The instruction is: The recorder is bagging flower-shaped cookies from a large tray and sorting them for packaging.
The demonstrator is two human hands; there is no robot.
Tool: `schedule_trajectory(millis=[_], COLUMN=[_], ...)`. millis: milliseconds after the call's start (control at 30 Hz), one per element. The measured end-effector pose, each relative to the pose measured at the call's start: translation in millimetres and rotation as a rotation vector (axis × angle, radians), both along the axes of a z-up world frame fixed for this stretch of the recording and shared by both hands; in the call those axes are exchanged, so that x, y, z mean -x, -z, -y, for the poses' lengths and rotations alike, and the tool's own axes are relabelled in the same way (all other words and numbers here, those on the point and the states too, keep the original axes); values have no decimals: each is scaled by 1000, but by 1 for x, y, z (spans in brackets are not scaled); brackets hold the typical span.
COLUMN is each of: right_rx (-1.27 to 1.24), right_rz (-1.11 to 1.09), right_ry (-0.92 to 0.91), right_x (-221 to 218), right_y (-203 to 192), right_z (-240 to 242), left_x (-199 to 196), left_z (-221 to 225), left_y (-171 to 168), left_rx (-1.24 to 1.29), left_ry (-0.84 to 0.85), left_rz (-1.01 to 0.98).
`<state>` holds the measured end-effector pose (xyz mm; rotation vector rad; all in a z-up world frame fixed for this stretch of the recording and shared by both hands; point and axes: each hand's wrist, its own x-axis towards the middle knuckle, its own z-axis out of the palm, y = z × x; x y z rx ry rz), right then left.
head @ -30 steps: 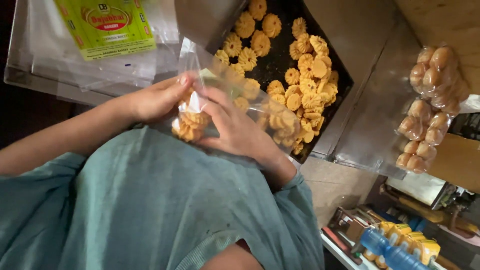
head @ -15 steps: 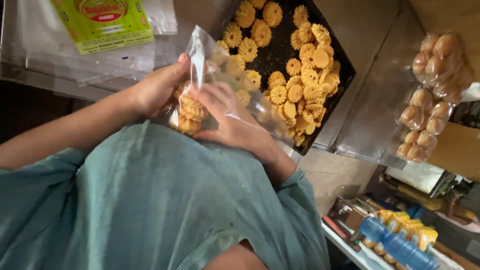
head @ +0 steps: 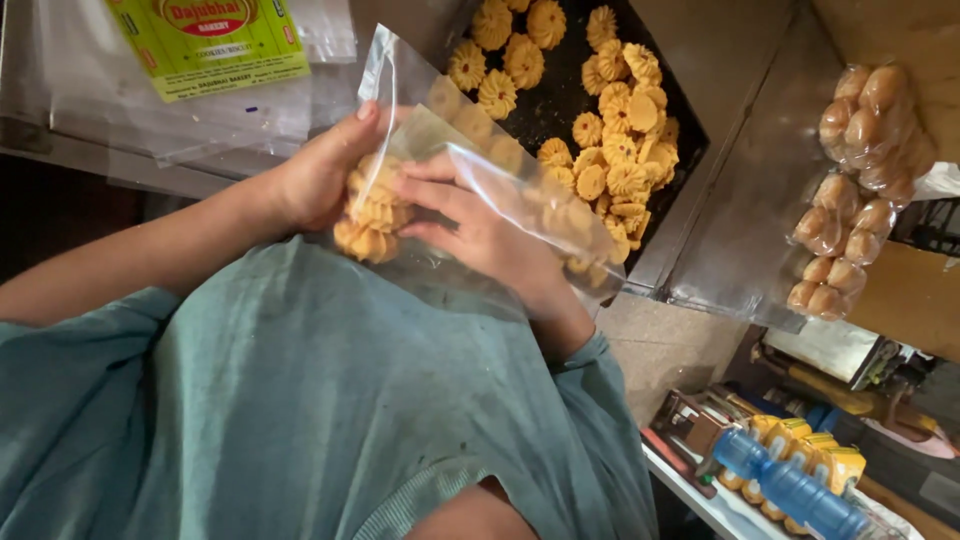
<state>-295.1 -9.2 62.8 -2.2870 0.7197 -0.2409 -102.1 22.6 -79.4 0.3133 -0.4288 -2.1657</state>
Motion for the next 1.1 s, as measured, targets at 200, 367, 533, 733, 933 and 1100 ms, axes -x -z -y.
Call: schedule_trajectory(millis=[200, 367, 533, 733, 933, 1100], right_rx=[78, 82, 34, -126, 193, 309], right_rz=[21, -13, -93, -328, -194, -223], right_ry=[-46, -26, -6, -12, -164, -165], right_x=[-3, -8, -3, -27, -19, -14], right_y=[8, 6, 17, 3, 39, 14], right_z=[-5, -10, -14, -4, -2, 6], left_x=[3, -10, -27, -39, -30, -26], left_z=[-3, -7, -19, -16, -25, -19], left_y=[23, 15, 50, -24, 25, 43], left_rx=[-17, -99, -31, -49, -169, -154], left_ry=[-26, 193, 120, 118, -91, -144], left_rz=[8, 290, 734, 420, 507, 375])
